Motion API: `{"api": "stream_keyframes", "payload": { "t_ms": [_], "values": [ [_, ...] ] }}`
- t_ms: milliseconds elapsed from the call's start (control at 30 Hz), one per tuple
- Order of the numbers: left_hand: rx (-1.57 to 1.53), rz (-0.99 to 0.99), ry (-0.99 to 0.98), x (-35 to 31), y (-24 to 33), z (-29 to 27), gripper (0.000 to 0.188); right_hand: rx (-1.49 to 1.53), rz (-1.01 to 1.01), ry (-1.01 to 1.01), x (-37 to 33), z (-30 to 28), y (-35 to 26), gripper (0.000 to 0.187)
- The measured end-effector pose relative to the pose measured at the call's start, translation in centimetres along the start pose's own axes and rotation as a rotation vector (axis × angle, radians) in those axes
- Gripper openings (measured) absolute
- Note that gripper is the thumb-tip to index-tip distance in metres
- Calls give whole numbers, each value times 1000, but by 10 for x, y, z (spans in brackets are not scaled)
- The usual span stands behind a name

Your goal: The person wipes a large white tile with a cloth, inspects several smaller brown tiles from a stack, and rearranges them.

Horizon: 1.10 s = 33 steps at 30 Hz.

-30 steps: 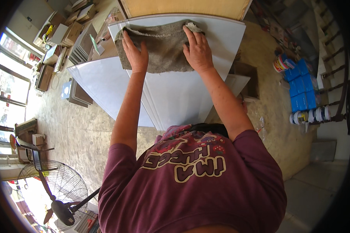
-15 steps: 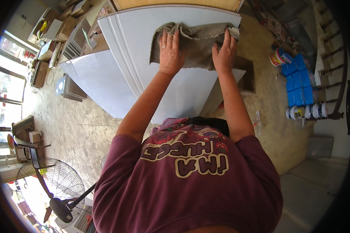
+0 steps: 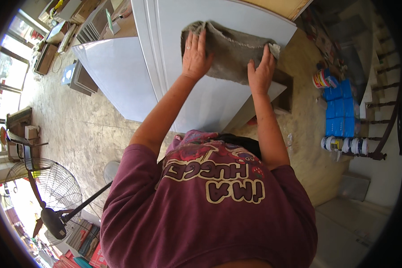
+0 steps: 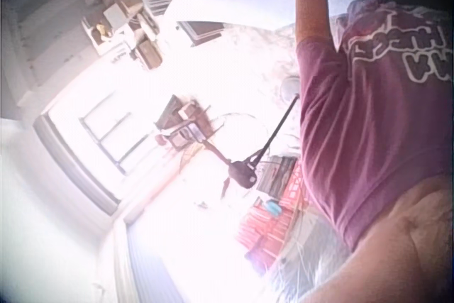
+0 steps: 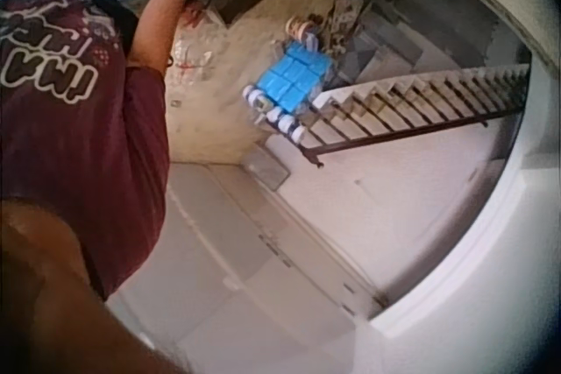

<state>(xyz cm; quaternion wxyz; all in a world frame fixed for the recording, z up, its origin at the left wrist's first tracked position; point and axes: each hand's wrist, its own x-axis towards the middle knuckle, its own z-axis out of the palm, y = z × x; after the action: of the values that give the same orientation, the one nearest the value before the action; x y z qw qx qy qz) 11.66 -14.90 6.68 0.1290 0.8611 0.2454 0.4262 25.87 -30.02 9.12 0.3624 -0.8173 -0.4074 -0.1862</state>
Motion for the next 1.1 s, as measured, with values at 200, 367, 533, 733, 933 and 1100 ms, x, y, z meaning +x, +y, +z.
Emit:
{"api": "stream_keyframes", "payload": {
  "t_ms": [200,367,533,733,933,1100],
  "values": [
    [62,-21,173,39,-43,-40,84,66,-213,-6,30,11,-49,59],
    [88,-184,193,22,-82,-50,86,72,-376,46,35,41,-78,59],
    [99,-305,188,-14,-98,-36,87,53,-421,-7,10,65,-77,59],
    [41,-482,145,-61,-107,-22,84,72,-375,-247,-40,83,-63,62],
    [-59,-678,98,-118,-107,1,81,124,-178,-483,-100,90,-32,57],
    [-467,-1090,125,-167,-104,14,76,91,45,-516,-129,93,-14,45]
  ]
}}
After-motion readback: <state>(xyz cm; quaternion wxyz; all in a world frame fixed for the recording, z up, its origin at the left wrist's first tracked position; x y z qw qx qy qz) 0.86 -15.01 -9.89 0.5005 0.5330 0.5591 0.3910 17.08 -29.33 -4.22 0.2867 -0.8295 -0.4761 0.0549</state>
